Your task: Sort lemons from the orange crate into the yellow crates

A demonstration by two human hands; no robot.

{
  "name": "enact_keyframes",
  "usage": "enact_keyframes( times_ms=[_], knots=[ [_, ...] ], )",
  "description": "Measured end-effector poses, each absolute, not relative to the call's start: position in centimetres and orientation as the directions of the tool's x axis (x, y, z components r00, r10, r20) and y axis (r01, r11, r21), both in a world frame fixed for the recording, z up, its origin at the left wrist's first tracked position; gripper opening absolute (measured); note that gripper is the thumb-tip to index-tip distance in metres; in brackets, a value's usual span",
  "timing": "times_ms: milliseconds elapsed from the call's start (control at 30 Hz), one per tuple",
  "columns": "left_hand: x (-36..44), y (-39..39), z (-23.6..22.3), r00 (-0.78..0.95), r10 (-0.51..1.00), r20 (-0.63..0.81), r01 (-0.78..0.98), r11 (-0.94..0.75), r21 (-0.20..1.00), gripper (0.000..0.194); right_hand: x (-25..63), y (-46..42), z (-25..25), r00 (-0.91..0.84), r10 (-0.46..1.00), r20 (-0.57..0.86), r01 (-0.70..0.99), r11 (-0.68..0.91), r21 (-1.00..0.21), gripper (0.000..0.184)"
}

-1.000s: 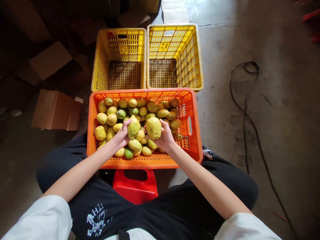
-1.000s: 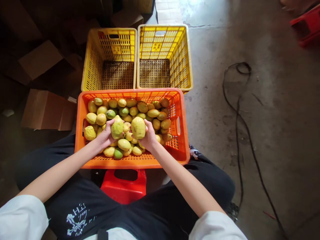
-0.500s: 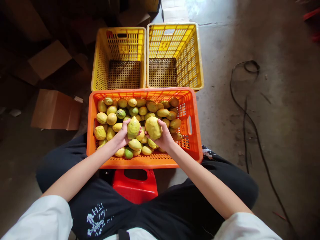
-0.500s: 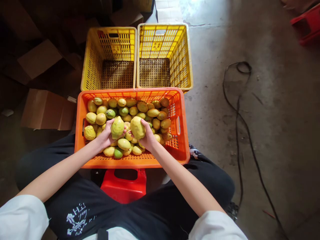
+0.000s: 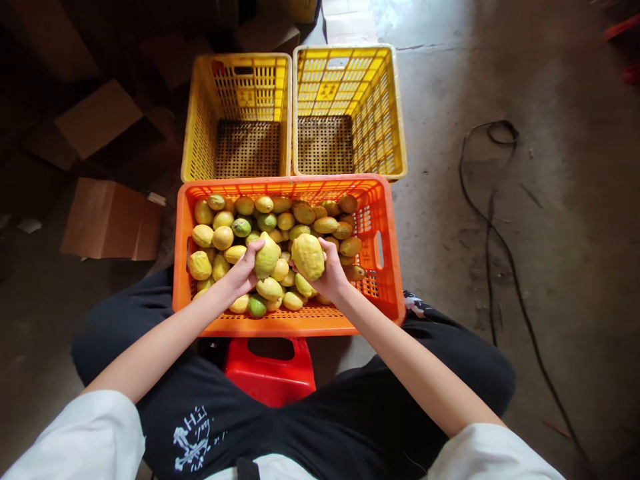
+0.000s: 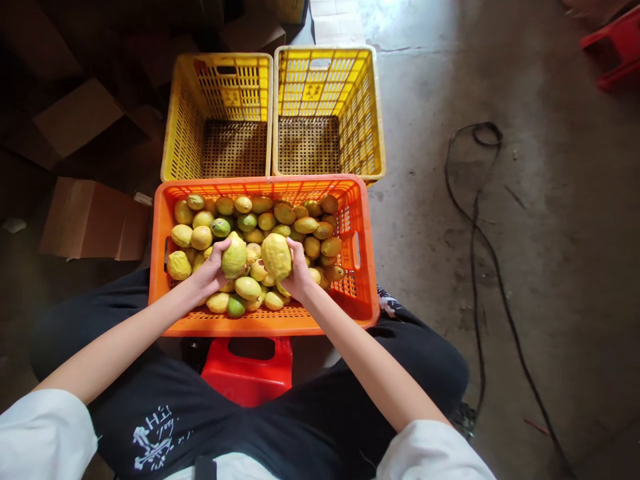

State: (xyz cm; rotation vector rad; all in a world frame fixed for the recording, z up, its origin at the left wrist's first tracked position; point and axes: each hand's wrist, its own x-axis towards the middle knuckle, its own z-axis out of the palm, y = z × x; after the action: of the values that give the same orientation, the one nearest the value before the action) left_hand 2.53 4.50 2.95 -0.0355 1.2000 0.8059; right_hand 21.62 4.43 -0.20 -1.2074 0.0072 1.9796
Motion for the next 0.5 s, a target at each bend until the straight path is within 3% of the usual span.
enact_keyframes(
  times_ms=[167,333,500],
  knots=[
    [3.07,4.87,3.39,0.171,0.500,-0.849,-0.614,0.728,0.305,0.026,21.96,4.38,-0.53,-0.257,0.620,-0.741,-0.609,-0.699,-0.374,0.044],
    [3.46,4.94,3.63,0.162,0.458,-0.874,-0.639,0.723,0.261,0.040,21.89,4.21,-0.43,-0.258,0.613,-0.747,-0.604,-0.705,-0.370,0.043],
    [3.17,4.95,3.34,0.149,0.448,-0.881,-0.631,0.729,0.264,0.043,21.66,4.01,-0.27,-0.253,0.616,-0.747,-0.573,-0.717,-0.397,0.052]
  ],
)
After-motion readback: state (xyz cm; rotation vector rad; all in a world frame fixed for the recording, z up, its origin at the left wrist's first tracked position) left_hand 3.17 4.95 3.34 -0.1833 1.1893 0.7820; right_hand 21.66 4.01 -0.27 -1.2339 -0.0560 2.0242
